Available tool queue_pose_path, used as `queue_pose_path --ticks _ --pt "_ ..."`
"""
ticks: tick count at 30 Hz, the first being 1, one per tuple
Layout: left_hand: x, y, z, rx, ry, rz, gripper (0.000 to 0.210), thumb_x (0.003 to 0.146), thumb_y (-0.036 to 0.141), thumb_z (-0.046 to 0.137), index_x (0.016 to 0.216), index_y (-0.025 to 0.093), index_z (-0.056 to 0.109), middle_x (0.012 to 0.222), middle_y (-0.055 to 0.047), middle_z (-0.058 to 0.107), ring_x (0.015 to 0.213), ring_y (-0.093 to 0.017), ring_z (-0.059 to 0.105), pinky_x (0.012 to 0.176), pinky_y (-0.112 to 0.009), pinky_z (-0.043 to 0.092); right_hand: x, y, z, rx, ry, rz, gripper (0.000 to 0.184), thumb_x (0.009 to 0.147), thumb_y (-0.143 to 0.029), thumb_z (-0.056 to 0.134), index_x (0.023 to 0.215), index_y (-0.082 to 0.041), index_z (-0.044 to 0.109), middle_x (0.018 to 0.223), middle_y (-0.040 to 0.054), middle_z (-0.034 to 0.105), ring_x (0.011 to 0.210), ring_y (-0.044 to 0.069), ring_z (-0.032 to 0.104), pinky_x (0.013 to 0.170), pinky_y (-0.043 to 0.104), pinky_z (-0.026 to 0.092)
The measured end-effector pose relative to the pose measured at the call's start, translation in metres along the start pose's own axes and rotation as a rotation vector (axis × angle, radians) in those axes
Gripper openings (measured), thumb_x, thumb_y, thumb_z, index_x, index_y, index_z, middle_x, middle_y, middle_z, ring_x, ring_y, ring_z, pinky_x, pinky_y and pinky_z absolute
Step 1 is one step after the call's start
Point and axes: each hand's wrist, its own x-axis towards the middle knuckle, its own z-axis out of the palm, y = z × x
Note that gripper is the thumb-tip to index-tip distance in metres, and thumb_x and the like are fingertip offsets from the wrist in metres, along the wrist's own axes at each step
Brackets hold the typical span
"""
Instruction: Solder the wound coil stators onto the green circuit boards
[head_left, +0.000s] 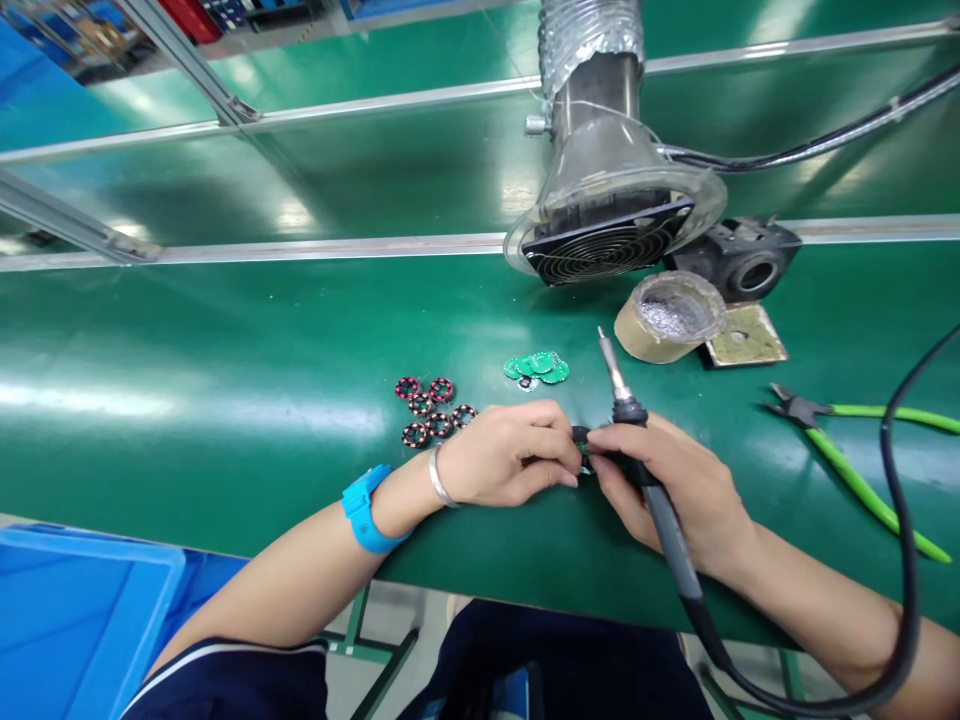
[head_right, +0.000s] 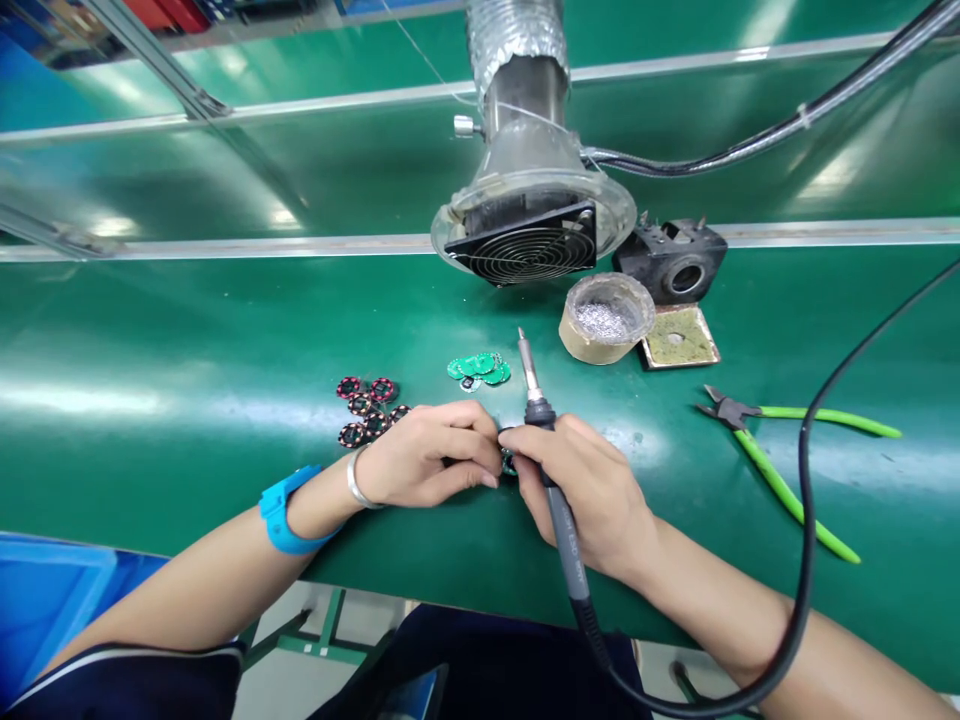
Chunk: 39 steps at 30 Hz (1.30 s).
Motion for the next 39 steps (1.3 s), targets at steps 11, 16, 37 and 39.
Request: queue_pose_path --ticks 11,16,37,39 --pt "-0.003 0.008 -0.009 -0.074 0.033 -0.219 0.004 0.082 0.017 0.061 0.078 0.015 0.063 0.076 -0.001 0.056 0.065 -0.009 0.051 0.059 -0.020 0.043 0.002 0.000 -0.002 0.047 -0.045 -0.015 0.031 0.081 -0.008 0.060 0.110 -0.016 0.056 0.073 0.0007 0.059 0.066 0.013 0.049 0.060 0.026 0.045" --pt "-0.003 0.016 0.009 -0.199 0.075 -0.303 0.008 0.082 0.023 0.064 0.080 0.016 0.064 0.075 0.001 0.055 0.057 -0.006 0.048 0.053 -0.017 0.042 0.001 0.000 -0.001 0.075 -0.028 -0.021 0.034 0.082 -0.007 0.057 0.114 -0.019 0.054 0.084 0.0023 0.065 0.071 0.013 0.054 0.066 0.029 0.049" --pt "-0.004 0.022 0.021 -0.223 0.205 -0.515 0.006 0.074 0.009 0.056 0.070 0.014 0.057 0.066 0.004 0.048 0.054 -0.005 0.043 0.049 -0.016 0.035 -0.003 0.002 -0.004 0.127 -0.095 -0.083 0.039 0.079 -0.001 0.055 0.115 -0.015 0.055 0.067 -0.0004 0.054 0.065 0.014 0.045 0.062 0.030 0.044" --pt "-0.004 0.021 0.021 -0.223 0.210 -0.519 0.007 0.071 0.008 0.056 0.069 0.015 0.057 0.065 0.004 0.049 0.055 -0.005 0.044 0.049 -0.017 0.036 -0.003 0.002 -0.007 0.145 -0.073 -0.066 0.040 0.081 -0.001 0.054 0.118 -0.016 0.055 0.070 0.0003 0.058 0.065 0.014 0.047 0.061 0.030 0.044"
